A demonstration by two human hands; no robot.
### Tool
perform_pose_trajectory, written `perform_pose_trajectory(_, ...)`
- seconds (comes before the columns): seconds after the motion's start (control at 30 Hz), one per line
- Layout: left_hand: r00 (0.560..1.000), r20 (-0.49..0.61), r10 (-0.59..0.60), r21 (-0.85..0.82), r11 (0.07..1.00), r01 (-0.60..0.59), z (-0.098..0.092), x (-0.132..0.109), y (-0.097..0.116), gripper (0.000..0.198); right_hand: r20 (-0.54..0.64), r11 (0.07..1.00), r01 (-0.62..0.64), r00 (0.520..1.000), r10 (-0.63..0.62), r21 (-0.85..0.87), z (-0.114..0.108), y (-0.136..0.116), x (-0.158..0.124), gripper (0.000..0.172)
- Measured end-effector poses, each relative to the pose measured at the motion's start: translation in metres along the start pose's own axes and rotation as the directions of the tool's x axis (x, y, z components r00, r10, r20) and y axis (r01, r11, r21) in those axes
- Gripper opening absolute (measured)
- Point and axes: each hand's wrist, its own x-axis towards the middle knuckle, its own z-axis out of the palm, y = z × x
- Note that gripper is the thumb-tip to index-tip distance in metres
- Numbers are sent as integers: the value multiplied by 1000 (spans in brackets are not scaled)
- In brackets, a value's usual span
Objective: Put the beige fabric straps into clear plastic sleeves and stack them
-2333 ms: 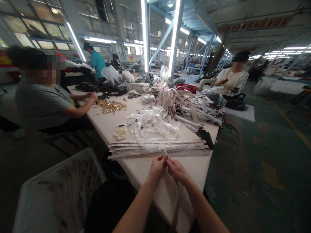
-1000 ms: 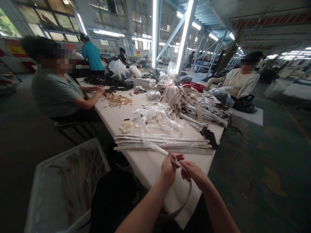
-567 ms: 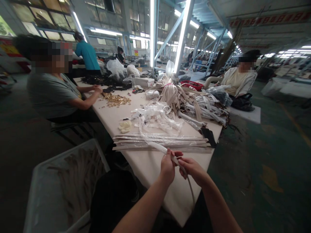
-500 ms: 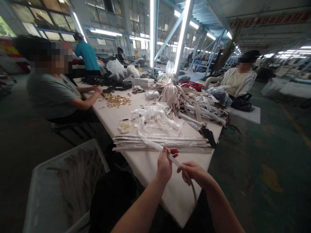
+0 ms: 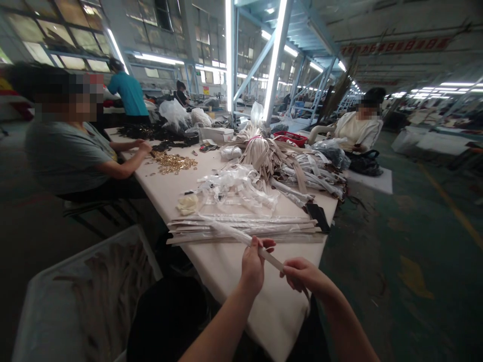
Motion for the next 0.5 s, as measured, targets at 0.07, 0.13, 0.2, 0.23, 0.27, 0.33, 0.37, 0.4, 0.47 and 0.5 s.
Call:
perform_pose_trajectory(0.07,999,4,-52,18,999,52,2,-4,-7,38,-54,999,39,998,-40,-23,3,-2,3,51)
perform_pose_trajectory(0.13,991,13,-135,41,990,135,5,-11,-17,42,-60,997,80,995,-81,-15,8,-8,6,53)
perform_pose_trajectory(0.2,984,22,-178,59,983,176,7,-15,-23,45,-33,996,87,996,-87,3,10,-11,2,53)
perform_pose_trajectory(0.23,986,25,-163,55,985,162,7,-16,-22,44,-4,998,67,998,-67,7,9,-10,-3,54)
perform_pose_trajectory(0.27,991,26,-130,43,991,129,6,-15,-19,43,19,999,40,999,-40,9,6,-7,-9,53)
perform_pose_trajectory(0.33,998,20,-59,8,998,58,3,-11,-12,41,86,998,-53,995,54,-20,-3,4,-21,55)
perform_pose_trajectory(0.37,999,18,-38,-5,999,39,1,-10,-10,40,81,996,-77,993,81,-46,-7,11,-25,56)
perform_pose_trajectory(0.4,999,19,-32,-12,999,32,0,-9,-10,40,61,995,-85,994,89,-57,-10,17,-27,57)
perform_pose_trajectory(0.47,998,25,-58,-3,998,58,0,-12,-19,42,20,996,-66,998,67,-58,-9,22,-24,59)
perform_pose_trajectory(0.5,996,29,-87,6,996,87,1,-15,-26,43,8,998,-41,999,41,-49,-6,21,-21,59)
